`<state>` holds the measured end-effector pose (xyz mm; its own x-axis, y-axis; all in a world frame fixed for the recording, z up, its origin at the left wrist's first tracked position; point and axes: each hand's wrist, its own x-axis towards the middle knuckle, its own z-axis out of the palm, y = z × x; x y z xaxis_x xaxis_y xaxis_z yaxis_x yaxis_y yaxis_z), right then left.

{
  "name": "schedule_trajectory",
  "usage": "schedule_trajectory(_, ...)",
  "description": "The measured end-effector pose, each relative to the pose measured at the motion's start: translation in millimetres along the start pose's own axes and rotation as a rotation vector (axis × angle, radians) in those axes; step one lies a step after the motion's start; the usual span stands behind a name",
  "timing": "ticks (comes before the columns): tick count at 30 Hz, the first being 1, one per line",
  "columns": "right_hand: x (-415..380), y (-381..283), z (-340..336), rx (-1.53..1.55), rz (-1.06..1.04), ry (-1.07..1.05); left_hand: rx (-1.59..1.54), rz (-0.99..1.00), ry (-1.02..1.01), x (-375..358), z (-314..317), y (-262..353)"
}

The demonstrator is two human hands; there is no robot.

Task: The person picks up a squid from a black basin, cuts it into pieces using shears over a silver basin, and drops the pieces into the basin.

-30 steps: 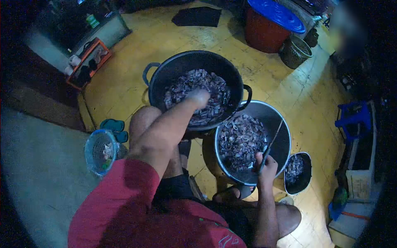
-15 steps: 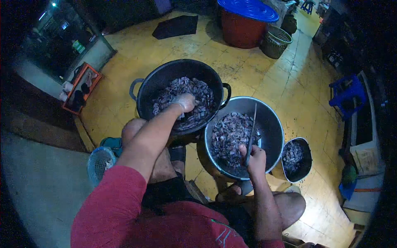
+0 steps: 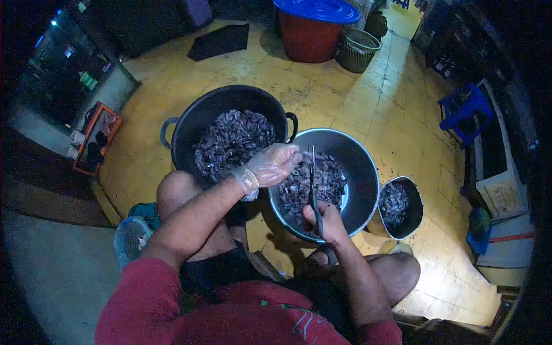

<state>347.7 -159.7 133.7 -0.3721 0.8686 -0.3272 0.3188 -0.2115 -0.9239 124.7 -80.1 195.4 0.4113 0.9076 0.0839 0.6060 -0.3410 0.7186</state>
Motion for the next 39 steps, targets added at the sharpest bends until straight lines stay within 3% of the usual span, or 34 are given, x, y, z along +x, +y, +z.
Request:
schedule_trajectory(1,0,-1,3,0.029,-0.053,0.029,0.035,0.081,0.020,0,7,-3)
schedule_trajectory(11,0,3,-2,-0.039,0.071,0.089,-0.031,0.026,-0.094,12,9,-8)
schedule_trajectory(13,1,6,-1,-0.049,0.042,0.111,0.027,0.189,0.010,9,11,-11)
schedule_trajectory(16,2,7,-2,-0.051,0.039,0.118,-0.020,0.234,-0.079,8,14,-10)
schedule_trajectory(20,-2,-9,-7,-0.046,0.117,0.174,-0.051,0.152,-0.145,9,12,-9)
schedule_trajectory(25,0,5,-7,0.048,0.041,0.134,-0.070,0.025,-0.044,12,9,-7)
schedule_trajectory(29,-3,-1,-1,0.030,0.088,0.057,-0.066,-0.010,-0.088,11,9,-6)
schedule_trajectory(30,-2,1,0,0.030,0.089,0.056,-0.045,0.068,-0.065,11,11,-6)
schedule_trajectory(31,0,4,1,0.001,0.054,0.083,-0.025,0.147,-0.041,10,12,-7)
schedule_trajectory(35,-4,-5,3,-0.188,-0.020,0.191,-0.045,0.110,-0.097,9,8,-4)
schedule_trajectory(38,1,10,-2,-0.351,0.066,0.207,-0.020,0.027,-0.129,10,7,-6)
schedule_trajectory(39,0,8,-3,-0.354,0.063,0.199,-0.017,0.105,-0.132,11,9,-9)
